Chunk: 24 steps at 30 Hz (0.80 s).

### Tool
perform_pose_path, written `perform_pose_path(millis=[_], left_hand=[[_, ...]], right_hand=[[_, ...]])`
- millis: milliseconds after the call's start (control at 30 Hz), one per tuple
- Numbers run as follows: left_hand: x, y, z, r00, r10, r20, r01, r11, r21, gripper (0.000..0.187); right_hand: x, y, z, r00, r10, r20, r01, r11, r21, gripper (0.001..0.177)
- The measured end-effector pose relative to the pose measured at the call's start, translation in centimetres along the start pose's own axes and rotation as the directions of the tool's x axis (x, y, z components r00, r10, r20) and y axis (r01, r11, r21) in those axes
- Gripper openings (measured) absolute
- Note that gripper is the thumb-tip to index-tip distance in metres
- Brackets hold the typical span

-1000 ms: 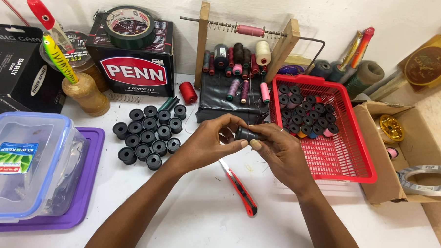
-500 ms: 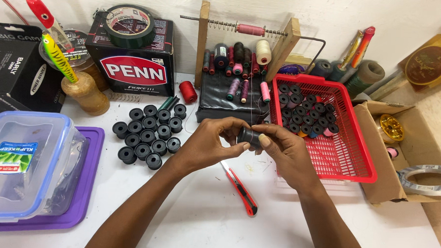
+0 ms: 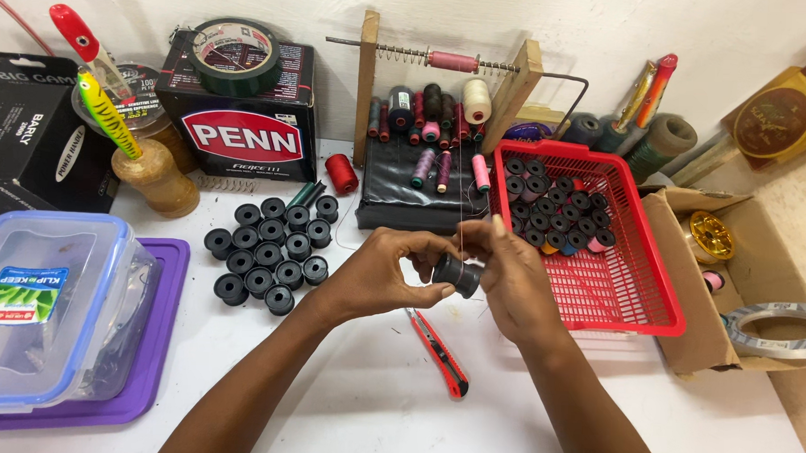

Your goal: The person winds thread from a spool onto a small black bobbin using a hand-cranked winder. They then remove the bobbin and continue winding by hand, securing the thread end with a utility knife.

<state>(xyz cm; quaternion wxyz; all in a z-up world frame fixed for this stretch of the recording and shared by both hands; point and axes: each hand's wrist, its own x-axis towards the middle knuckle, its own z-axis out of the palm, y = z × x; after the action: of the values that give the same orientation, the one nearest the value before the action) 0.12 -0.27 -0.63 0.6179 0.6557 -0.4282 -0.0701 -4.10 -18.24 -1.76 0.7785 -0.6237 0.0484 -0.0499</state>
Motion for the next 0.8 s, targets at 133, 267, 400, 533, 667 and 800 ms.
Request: perform_pose_path(millis=[133,267,400,533,667,800], left_hand=[[0.1,-0.5,-0.1,1.0,-0.004,0.012,0.004,1.0,-0.006,0.034],[0.3,-1.3,0.0,0.999,0.011,-0.039,-0.012,0.999,-0.036,0.031],[0.4,-1.8,-0.6,0.996,0.017,-0.083,-0.02,0.999,-0.036,0.033],[0.0,-2.4,-0.4,0.996,-0.004,-0.092,0.001,0.999,-0.035,0.033],[0.3,-2.4,-0.2,0.996,0.013,-0.092,-0.017,0.999,-0.04,0.033],[0.4,-2.3,-0.4,0.995,0.011,-0.103,-0.014,1.0,-0.023,0.034]], right_hand=[[-0.6,-1.8,2.4,0.996,0.09,0.026,-0.091,0.995,0.048,0.038],[-0.7,-2.9,4.1,0.997,0.071,-0.027,-0.069,0.996,0.057,0.018],[1.8,0.0,2.0,0.998,0.014,-0.063,-0.01,0.998,0.056,0.015],[2.2,0.9,1.9,0.994,0.012,-0.108,-0.005,0.998,0.067,0.013],[2.3,0.7,2.2,0.988,0.014,-0.155,0.001,0.995,0.097,0.014],[2.6,0.8,2.1,0.994,0.005,-0.11,0.006,0.995,0.102,0.019]])
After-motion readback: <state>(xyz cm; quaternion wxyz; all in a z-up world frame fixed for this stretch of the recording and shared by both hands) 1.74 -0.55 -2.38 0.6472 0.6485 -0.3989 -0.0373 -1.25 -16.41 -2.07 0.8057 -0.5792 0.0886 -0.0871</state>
